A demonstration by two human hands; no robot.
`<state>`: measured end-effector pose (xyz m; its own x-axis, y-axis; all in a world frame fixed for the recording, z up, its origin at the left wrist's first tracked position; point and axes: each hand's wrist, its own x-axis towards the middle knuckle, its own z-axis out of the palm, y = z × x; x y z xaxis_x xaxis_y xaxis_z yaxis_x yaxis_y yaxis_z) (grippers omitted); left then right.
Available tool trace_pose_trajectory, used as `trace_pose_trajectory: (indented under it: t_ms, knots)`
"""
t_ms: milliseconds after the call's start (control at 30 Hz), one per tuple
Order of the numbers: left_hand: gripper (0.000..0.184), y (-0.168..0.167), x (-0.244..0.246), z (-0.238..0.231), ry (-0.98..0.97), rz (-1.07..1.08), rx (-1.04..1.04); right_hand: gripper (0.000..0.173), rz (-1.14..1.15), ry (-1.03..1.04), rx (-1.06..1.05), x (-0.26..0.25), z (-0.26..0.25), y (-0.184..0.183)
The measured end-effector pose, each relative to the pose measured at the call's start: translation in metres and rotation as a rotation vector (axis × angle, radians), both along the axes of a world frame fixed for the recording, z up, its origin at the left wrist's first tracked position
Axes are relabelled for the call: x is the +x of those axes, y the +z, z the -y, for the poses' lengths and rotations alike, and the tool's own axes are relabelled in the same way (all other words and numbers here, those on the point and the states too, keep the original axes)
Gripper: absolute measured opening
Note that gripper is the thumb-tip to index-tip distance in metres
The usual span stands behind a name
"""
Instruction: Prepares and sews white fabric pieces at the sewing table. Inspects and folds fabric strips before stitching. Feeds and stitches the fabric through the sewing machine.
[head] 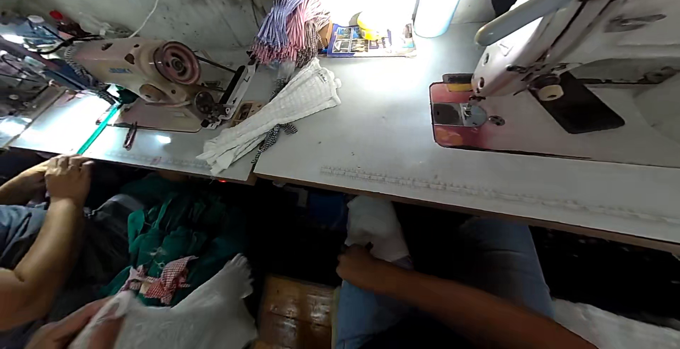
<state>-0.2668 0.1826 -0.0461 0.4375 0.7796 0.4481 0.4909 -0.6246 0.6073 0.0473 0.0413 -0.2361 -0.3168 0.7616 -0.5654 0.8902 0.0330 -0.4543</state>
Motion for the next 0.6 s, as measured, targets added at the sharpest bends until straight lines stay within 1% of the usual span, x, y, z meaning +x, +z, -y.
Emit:
trace_pose_trajectory:
  t_ms: [100,233,267,333,433,533,600]
  knots:
    - [0.025,-0.018,0.025,0.008,0.008,-0.117,-0.033,0.025,0.075,0.074,0.019,-0.016,-0.003,-0.001]
    - [0.028,-0.033,0.049,0.017,-0.042,-0.181,0.011,0.026,0.072,0.056,-0.03,-0.01,-0.01,-0.001]
    - [0.029,-0.035,0.053,0.018,-0.053,-0.194,0.03,0.027,0.034,0.0,-0.024,-0.004,-0.01,-0.003]
    - [0.03,-0.036,0.063,0.022,-0.094,-0.183,0.036,0.026,-0.107,-0.19,0.003,0.012,-0.011,-0.008]
    - [0.025,-0.039,0.075,0.027,-0.22,-0.129,-0.007,0.027,-0.35,-0.479,0.053,0.042,-0.011,-0.007]
    - [0.021,-0.041,0.093,0.035,-0.252,-0.073,-0.013,0.032,-0.526,-0.702,0.178,0.06,-0.002,-0.004]
    - [0.021,-0.041,0.102,0.038,-0.269,-0.065,-0.013,0.032,-0.614,-0.811,0.185,0.066,0.005,0.0]
